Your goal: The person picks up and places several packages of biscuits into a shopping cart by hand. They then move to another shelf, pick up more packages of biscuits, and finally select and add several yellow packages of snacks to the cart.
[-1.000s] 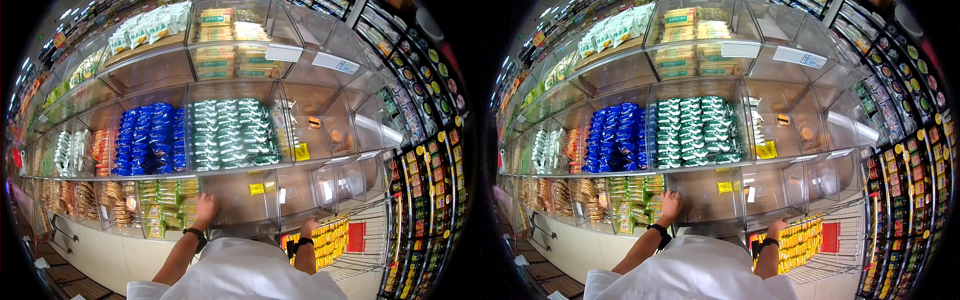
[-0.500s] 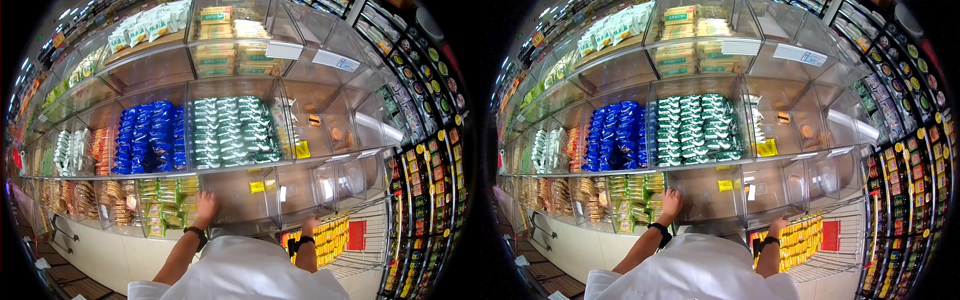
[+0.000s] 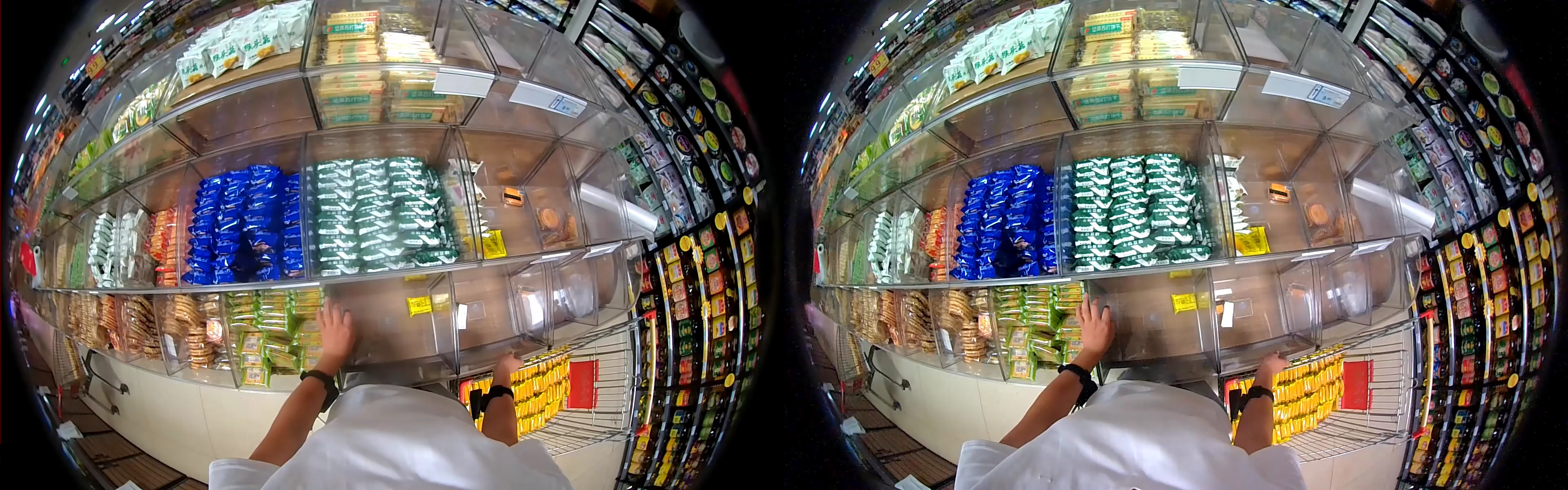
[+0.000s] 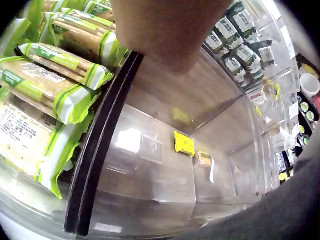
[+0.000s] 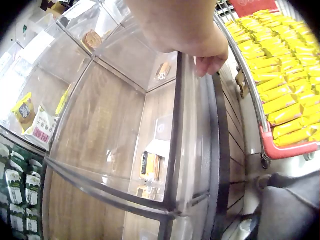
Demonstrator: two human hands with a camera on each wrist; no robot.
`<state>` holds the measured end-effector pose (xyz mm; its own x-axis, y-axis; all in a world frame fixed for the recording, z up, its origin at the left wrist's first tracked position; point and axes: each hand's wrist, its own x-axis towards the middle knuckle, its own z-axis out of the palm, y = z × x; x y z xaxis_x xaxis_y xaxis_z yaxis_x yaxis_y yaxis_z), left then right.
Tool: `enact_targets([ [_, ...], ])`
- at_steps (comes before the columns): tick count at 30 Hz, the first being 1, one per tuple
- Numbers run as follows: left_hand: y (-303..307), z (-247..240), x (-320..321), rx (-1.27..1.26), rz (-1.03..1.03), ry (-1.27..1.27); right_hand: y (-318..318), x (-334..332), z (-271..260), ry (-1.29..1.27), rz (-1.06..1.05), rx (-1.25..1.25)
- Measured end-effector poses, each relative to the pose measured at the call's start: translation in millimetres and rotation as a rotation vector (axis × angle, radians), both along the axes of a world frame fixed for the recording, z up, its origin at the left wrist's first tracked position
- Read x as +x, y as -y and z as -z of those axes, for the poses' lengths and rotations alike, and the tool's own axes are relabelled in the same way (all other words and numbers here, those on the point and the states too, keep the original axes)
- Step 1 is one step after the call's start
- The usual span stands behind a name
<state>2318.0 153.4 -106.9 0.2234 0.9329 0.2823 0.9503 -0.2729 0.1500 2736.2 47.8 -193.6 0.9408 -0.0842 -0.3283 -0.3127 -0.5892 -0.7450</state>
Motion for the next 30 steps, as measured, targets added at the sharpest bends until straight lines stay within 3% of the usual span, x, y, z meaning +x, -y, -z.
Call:
enact_targets([
  [2,0,-1,0,0.003,-0.007,0.003,13,24,52,-0.051,-0.034,0.072],
  [5,1,1,0,-0.013,-0.019,0.005,-4,-13,-29,-0.007,-0.009,0.009],
  [11,0,9,-3,-0.043,-0.018,-0.030,-5,-14,-32,0.004,-0.016,-0.046],
  [17,0,10,-4,-0.076,-0.009,-0.041,4,5,10,0.045,-0.054,0.046],
  [30,-1,7,-2,-0.034,-0.005,-0.044,2,1,-2,0.046,-0.080,-0.068],
])
